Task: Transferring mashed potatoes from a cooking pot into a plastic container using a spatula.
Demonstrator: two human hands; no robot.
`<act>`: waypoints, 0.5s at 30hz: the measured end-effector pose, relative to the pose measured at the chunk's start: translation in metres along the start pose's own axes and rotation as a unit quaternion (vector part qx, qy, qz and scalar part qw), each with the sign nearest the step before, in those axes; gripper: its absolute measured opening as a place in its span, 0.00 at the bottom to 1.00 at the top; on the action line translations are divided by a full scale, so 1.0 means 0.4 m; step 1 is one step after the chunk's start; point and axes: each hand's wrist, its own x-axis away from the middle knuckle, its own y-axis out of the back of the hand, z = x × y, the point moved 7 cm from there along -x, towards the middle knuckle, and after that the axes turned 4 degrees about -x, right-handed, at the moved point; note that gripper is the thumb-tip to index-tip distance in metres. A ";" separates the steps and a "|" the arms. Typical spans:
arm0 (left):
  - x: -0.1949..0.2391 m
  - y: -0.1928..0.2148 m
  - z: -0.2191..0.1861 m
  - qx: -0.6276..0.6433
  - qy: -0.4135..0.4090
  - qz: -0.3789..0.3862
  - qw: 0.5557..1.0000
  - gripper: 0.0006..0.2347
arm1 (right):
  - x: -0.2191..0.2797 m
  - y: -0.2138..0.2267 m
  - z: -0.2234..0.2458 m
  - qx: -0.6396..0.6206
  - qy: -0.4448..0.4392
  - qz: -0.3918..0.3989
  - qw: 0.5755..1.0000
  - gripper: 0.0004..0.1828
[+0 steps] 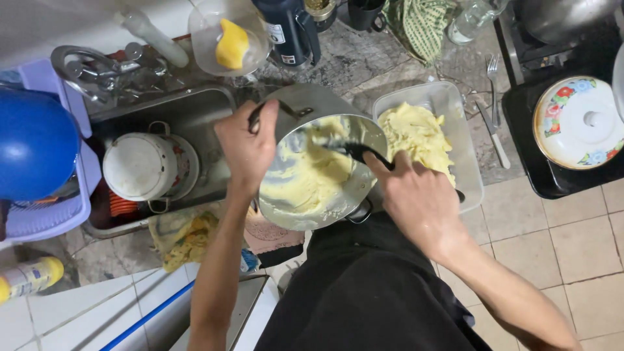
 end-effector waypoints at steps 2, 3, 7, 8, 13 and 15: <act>-0.002 -0.016 -0.032 0.008 -0.014 0.002 1.000 0.11 | -0.046 0.042 0.057 0.022 0.013 -0.020 0.999 0.38; -0.006 -0.025 -0.038 0.022 -0.006 0.005 1.000 0.11 | -0.068 0.041 0.067 0.014 -0.010 0.010 1.000 0.39; -0.015 -0.019 -0.033 0.030 0.025 -0.006 0.999 0.13 | -0.095 -0.077 0.096 -0.075 -0.055 0.129 0.987 0.45; -0.015 -0.016 -0.026 0.028 0.017 -0.001 0.999 0.13 | -0.080 -0.125 0.114 -0.082 -0.060 0.123 0.987 0.45; -0.007 0.010 0.061 0.007 0.048 -0.047 0.998 0.17 | -0.045 -0.250 0.251 -0.280 -0.006 0.132 0.951 0.50; -0.001 0.024 0.061 -0.005 0.040 -0.022 0.999 0.18 | -0.095 -0.242 0.323 -0.339 -0.005 0.116 0.934 0.42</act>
